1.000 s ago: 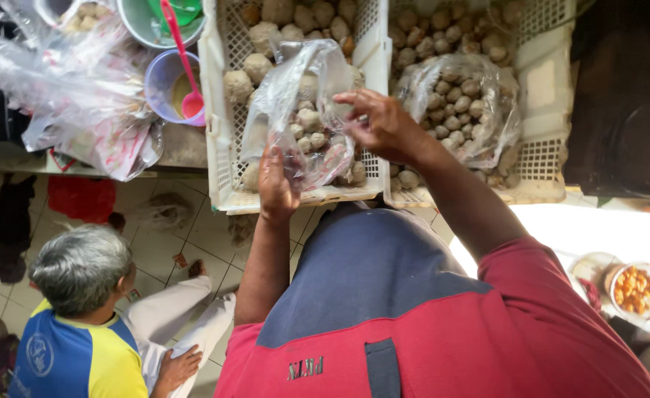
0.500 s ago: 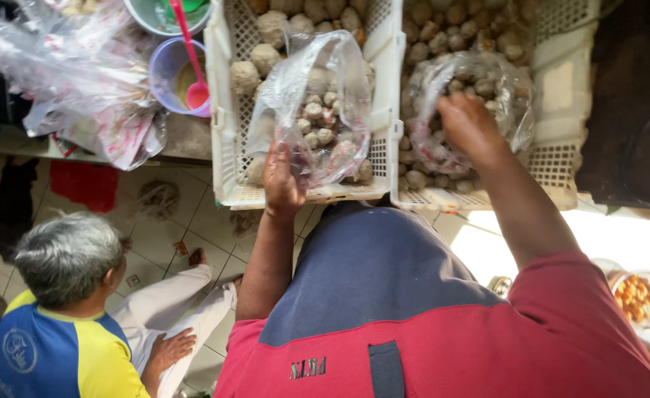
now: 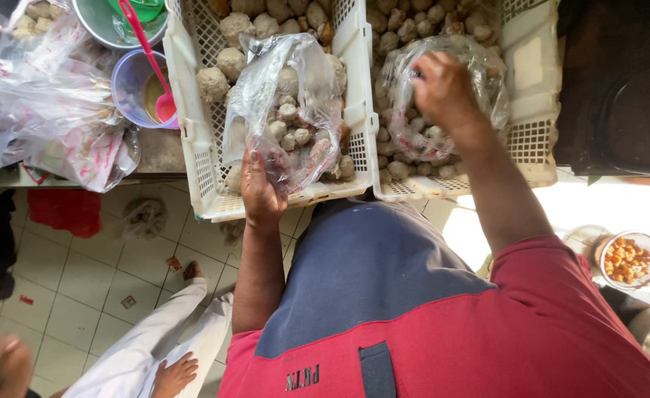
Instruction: The person picks up round meatballs from white crates and places them into clear plastic bags. The person handles the bags and meatballs by hand, filling multiple bags and placing them back into the crates.
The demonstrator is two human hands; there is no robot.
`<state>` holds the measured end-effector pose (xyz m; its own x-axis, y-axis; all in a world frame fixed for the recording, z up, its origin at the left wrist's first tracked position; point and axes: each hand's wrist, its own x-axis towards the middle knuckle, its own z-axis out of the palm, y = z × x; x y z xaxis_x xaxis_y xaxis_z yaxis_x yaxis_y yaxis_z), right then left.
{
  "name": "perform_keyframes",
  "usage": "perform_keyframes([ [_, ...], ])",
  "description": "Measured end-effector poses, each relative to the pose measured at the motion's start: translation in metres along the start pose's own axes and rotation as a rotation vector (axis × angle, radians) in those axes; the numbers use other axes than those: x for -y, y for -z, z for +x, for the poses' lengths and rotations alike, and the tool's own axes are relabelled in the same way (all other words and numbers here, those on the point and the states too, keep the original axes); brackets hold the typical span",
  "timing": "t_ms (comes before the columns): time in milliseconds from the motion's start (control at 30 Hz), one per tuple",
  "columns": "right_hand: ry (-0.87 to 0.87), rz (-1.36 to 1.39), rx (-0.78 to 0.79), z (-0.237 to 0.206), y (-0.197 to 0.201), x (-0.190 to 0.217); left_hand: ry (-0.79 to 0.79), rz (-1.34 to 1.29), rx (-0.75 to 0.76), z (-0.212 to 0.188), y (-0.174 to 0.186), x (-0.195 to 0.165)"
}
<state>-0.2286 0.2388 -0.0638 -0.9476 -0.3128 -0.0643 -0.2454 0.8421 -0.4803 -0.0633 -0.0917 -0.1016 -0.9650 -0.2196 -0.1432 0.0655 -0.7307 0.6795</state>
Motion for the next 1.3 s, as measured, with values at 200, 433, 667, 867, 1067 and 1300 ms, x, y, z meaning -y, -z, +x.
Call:
perform_keyframes([
  [200, 0.068, -0.619, -0.014, -0.012, -0.032, -0.081, -0.002, -0.004, -0.051, 0.000, 0.002, 0.000],
  [433, -0.050, -0.584, 0.160, -0.012, -0.014, -0.058, -0.001, -0.009, -0.004, 0.000, 0.000, -0.002],
  [667, 0.232, 0.415, 0.292, -0.016, 0.011, 0.073, 0.049, 0.060, -0.029, 0.000, 0.000, -0.007],
  [867, 0.241, 0.435, -0.062, 0.000, 0.006, 0.055, 0.035, 0.042, -0.063, -0.004, -0.006, -0.008],
  [1067, 0.126, -0.358, 0.021, -0.024, 0.005, -0.093, 0.033, -0.014, -0.047, -0.011, -0.005, -0.006],
  [1300, -0.028, -0.641, 0.216, -0.028, -0.020, -0.096, 0.040, -0.004, -0.060, -0.007, -0.004, -0.004],
])
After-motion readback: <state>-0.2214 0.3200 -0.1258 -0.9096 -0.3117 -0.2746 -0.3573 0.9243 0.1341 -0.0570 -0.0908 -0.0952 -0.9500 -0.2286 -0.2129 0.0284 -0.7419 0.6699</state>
